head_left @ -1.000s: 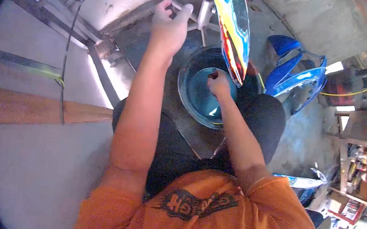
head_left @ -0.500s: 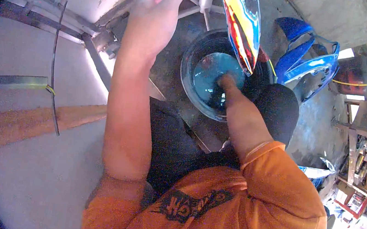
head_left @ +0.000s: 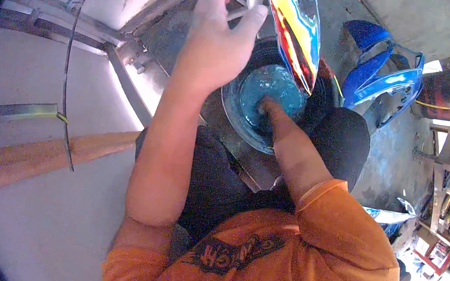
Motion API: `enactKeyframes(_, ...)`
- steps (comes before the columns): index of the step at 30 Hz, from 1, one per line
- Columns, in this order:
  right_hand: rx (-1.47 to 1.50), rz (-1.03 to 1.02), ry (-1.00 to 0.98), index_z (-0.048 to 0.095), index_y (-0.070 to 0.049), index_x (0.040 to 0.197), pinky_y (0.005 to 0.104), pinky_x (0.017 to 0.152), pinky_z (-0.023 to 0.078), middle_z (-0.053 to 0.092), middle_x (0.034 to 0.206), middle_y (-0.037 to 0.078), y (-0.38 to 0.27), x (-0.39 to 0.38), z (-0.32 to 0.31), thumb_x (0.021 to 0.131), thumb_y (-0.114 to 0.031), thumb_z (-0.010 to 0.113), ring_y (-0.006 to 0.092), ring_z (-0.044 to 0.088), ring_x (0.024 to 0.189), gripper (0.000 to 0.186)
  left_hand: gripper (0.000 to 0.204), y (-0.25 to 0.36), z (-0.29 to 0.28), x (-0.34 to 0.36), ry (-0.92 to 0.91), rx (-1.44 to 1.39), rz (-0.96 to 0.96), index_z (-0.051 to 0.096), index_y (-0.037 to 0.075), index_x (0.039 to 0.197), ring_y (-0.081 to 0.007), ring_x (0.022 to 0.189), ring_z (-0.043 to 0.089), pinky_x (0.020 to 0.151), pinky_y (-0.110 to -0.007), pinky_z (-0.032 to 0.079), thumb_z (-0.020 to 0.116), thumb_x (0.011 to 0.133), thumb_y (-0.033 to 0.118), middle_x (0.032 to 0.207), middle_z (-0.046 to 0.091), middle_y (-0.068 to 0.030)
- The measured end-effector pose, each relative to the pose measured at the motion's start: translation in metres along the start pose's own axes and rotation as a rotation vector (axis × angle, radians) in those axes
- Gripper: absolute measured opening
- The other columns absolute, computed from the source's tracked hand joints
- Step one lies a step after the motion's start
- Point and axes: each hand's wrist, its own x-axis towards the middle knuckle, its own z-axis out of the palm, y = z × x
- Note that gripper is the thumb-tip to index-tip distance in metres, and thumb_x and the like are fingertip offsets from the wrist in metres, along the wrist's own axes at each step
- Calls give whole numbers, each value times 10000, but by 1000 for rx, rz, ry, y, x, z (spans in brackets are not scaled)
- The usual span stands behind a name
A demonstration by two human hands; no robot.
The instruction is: The person wet-sands a colorful motorcycle fairing with a piece of red sandpaper, repeatedly dipping the sandpaper into a bucket of blue water.
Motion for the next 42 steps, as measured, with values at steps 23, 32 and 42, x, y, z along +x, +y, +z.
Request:
enactKeyframes(23, 108, -138, -144, 638, -105, 1349, 475, 998, 512, 643, 1348, 142, 18, -14, -8, 900, -218, 655, 337, 641, 1152, 463, 594, 13, 0, 4, -24, -89, -54, 510, 4, 1388, -317, 1147, 630, 993, -405, 499, 668, 961, 386, 1268, 631, -227)
enactKeyframes(32, 969, -174, -271, 614, -110, 1374, 477, 961, 530, 657, 1322, 116, 12, -30, -20, 933, -203, 628, 318, 659, 1103, 451, 508, 10, 17, 9, -116, -218, -92, 527, 20, 1370, -265, 1138, 633, 1000, -372, 486, 629, 997, 350, 1262, 632, -190)
enactKeyframes(42, 1072, -61, -366, 468, -74, 1478, 500, 888, 567, 506, 1483, 77, -51, -112, -68, 919, -221, 725, 261, 544, 1251, 633, 483, -6, 10, 12, -129, -200, -152, 558, 25, 1342, -250, 1131, 621, 1020, -350, 452, 630, 992, 349, 1221, 655, -165)
